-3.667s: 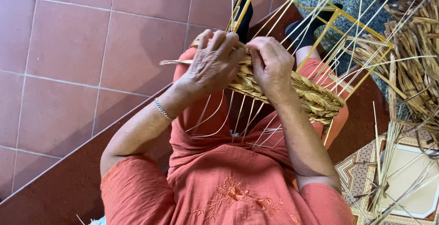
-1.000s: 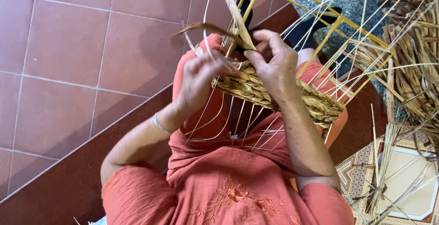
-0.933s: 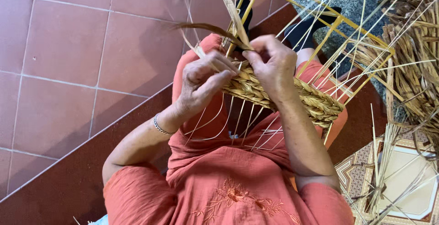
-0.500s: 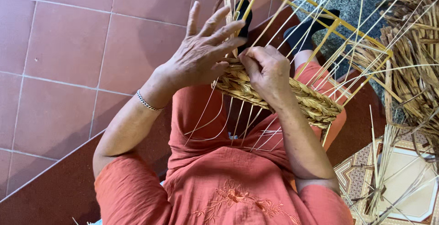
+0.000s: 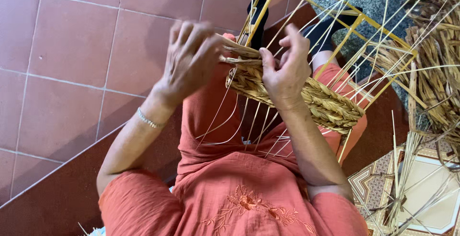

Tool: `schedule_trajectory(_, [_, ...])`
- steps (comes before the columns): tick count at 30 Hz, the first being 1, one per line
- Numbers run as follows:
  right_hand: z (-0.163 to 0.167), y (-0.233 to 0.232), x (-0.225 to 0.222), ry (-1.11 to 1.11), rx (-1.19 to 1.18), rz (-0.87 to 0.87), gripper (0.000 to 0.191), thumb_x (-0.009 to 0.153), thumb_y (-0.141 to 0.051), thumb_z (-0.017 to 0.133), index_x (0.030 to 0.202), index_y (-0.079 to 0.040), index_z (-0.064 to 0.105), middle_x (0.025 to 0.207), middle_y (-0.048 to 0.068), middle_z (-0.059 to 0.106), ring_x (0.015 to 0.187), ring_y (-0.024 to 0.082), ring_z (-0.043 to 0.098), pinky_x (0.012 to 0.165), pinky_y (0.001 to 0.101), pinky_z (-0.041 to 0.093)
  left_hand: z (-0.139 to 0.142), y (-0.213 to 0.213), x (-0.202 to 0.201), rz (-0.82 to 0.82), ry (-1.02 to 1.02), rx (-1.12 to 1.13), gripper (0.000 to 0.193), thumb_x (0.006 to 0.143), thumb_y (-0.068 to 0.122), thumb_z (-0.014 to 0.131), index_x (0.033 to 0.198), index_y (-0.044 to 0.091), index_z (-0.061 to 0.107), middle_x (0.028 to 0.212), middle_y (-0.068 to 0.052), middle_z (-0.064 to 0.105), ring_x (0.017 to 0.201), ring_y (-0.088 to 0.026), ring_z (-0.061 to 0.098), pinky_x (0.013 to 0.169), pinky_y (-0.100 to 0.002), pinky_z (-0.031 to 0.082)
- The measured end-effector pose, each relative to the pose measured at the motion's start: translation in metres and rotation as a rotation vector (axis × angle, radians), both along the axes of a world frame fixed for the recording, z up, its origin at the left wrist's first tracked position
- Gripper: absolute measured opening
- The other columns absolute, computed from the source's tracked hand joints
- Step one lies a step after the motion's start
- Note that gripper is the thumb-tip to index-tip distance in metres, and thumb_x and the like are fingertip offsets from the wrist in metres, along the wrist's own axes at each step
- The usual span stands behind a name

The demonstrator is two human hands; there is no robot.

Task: The person weaves dried palm leaves into a basket frame, interlacing strands by hand to build up the basket walls. The person occasionally reaches for additional palm leaves from a nearby pile and continues weaving.

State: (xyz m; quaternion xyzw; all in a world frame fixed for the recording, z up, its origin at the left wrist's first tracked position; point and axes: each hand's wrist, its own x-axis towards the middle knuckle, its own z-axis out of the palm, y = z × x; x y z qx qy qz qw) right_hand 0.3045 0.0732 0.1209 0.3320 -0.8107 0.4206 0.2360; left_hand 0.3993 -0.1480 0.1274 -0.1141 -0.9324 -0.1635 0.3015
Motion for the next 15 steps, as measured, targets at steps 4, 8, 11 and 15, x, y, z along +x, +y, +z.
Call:
schedule_trajectory(4, [-0.003, -0.006, -0.003, 0.153, 0.143, 0.159, 0.030, 0.095, 0.008, 0.071, 0.119, -0.007, 0.063, 0.106, 0.014, 0.069, 0.096, 0.026, 0.070, 0.081, 0.0348, 0.060, -0.017, 0.008, 0.009, -0.171, -0.145, 0.204, 0.028, 0.105, 0.024, 0.075, 0.123, 0.009, 0.061, 0.126, -0.010, 0.065, 0.123, -0.029, 0.060, 0.111, -0.042, 0.046])
schedule_trajectory(8, [0.007, -0.001, -0.007, -0.116, 0.193, 0.281, 0.023, 0.101, 0.001, 0.069, 0.122, -0.007, 0.067, 0.104, 0.011, 0.072, 0.096, 0.025, 0.071, 0.084, 0.0381, 0.058, -0.030, 0.006, -0.001, -0.175, -0.294, 0.228, 0.032, 0.101, 0.027, 0.072, 0.125, 0.007, 0.067, 0.124, -0.010, 0.069, 0.121, -0.028, 0.061, 0.111, -0.049, 0.035])
schedule_trajectory(11, [0.027, 0.014, -0.011, -0.243, 0.202, 0.412, 0.024, 0.100, -0.003, 0.069, 0.123, -0.006, 0.069, 0.106, 0.012, 0.072, 0.098, 0.026, 0.071, 0.085, 0.0393, 0.057, -0.021, -0.003, -0.002, -0.137, -0.324, 0.091, 0.025, 0.097, 0.033, 0.076, 0.112, 0.013, 0.072, 0.106, -0.004, 0.070, 0.105, -0.023, 0.064, 0.108, -0.049, 0.034])
schedule_trajectory(15, [0.035, 0.013, -0.005, -0.181, 0.261, 0.435, 0.026, 0.091, -0.015, 0.079, 0.116, -0.009, 0.073, 0.096, 0.010, 0.070, 0.088, 0.027, 0.068, 0.077, 0.0396, 0.055, 0.018, -0.015, 0.002, 0.008, -0.235, -0.088, 0.016, 0.106, 0.035, 0.078, 0.111, 0.020, 0.074, 0.095, 0.000, 0.065, 0.096, -0.019, 0.060, 0.114, -0.047, 0.036])
